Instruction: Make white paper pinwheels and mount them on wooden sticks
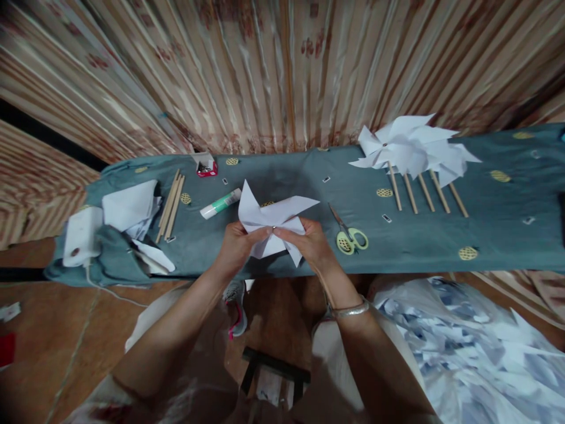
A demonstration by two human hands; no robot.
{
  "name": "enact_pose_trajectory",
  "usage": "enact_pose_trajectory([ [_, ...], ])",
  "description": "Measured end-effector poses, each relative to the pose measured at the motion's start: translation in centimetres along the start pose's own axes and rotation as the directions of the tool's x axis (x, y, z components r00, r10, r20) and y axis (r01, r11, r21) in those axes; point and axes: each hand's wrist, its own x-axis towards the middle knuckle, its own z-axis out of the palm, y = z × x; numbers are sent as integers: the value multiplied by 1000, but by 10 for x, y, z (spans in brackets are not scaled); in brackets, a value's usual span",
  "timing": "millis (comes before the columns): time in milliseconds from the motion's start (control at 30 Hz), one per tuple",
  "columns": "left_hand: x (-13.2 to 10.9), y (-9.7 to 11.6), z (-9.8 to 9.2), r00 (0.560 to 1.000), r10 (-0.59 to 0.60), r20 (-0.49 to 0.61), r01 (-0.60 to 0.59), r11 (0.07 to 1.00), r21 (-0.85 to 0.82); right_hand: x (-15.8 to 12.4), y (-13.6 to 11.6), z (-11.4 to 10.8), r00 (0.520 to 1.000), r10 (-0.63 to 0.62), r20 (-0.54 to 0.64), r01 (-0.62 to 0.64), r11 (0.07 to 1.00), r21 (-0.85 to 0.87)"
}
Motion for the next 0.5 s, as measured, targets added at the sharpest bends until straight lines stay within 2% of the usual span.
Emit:
enact_pose_trajectory([
  [200,-6,2,-2,998,-58,14,58,998,-30,-1,0,0,997,55,59,-55,998,-4],
  [500,-9,0,-6,997,-71,32,72,997,-20,-1,-1,3,990,91,111,-91,996,-6],
])
